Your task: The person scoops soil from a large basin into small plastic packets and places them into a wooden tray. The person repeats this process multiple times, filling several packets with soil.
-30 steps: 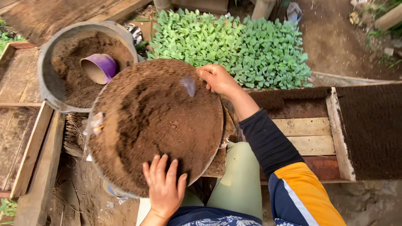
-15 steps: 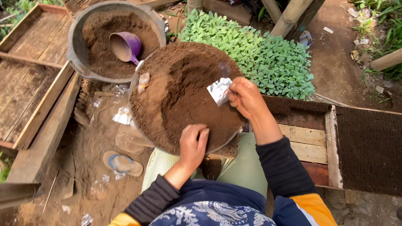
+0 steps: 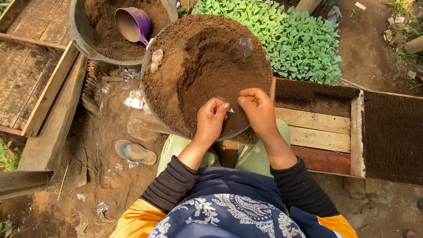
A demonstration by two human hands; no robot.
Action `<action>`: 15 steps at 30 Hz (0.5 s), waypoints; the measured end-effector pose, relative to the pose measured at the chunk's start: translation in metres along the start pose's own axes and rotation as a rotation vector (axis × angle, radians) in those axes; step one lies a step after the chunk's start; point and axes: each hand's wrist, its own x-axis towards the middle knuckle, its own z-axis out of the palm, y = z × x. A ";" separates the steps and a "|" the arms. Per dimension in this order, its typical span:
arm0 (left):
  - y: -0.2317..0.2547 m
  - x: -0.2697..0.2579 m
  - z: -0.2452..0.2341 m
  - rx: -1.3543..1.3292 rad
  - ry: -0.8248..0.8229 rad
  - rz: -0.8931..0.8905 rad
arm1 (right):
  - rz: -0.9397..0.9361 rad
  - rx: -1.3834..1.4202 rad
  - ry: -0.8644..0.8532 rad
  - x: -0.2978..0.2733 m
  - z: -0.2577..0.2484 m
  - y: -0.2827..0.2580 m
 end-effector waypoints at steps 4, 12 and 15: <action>0.023 -0.007 0.007 -0.107 -0.015 -0.103 | -0.115 -0.024 -0.152 -0.011 0.009 -0.006; 0.007 0.000 -0.005 -0.467 -0.030 -0.454 | -0.213 -0.337 -0.218 -0.009 0.001 -0.028; 0.012 -0.002 -0.011 -0.045 -0.121 -0.193 | -0.219 -0.409 -0.169 -0.006 0.004 -0.031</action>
